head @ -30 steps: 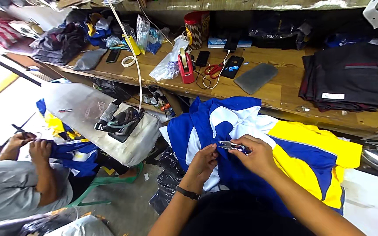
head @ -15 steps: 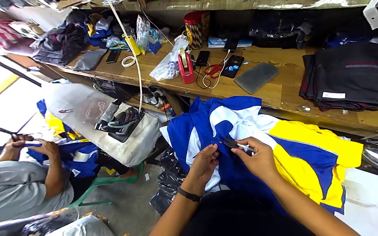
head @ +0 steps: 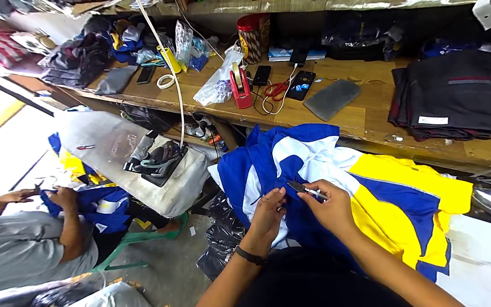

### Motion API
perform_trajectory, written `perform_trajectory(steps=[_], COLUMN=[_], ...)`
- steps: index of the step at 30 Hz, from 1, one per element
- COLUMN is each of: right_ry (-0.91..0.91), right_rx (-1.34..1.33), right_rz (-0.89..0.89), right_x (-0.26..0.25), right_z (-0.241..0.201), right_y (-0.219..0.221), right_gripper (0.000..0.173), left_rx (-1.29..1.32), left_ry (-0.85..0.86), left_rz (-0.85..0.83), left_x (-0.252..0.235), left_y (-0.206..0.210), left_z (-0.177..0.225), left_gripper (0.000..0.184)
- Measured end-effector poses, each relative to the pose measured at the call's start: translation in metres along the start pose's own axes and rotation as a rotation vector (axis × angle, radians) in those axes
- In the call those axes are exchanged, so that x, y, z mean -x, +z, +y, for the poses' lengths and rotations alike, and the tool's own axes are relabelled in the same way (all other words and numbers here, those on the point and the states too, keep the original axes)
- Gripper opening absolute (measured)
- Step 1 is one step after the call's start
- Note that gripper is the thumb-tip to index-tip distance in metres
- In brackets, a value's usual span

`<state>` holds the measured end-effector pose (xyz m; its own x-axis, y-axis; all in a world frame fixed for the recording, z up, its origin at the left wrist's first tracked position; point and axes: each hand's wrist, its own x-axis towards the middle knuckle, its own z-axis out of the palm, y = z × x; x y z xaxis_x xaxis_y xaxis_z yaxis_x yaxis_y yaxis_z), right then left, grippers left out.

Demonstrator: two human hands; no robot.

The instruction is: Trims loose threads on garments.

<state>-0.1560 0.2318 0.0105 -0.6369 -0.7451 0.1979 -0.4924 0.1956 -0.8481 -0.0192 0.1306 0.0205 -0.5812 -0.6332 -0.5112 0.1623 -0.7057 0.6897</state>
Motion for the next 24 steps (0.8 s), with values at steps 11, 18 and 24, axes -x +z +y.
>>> perform_trajectory(steps=[11,18,24], right_ry=[-0.161,-0.134,-0.1], right_rx=[0.145,0.096,0.11], right_rz=[0.098,0.102,0.06], right_x=[0.0028,0.0034,0.0046], right_z=[0.0027,0.0068,0.0032], right_y=[0.0035,0.0049,0.0003], right_gripper=[0.024,0.023,0.025], left_rx=[-0.04,0.009,0.004], left_ry=[0.023,-0.017,-0.01], left_rz=[0.025,0.013,0.002], left_x=[0.0022,0.0022,0.0004], left_y=[0.0001,-0.0011,-0.0035], left_z=[-0.0021,-0.0019,-0.002], left_gripper=[0.017,0.014,0.015])
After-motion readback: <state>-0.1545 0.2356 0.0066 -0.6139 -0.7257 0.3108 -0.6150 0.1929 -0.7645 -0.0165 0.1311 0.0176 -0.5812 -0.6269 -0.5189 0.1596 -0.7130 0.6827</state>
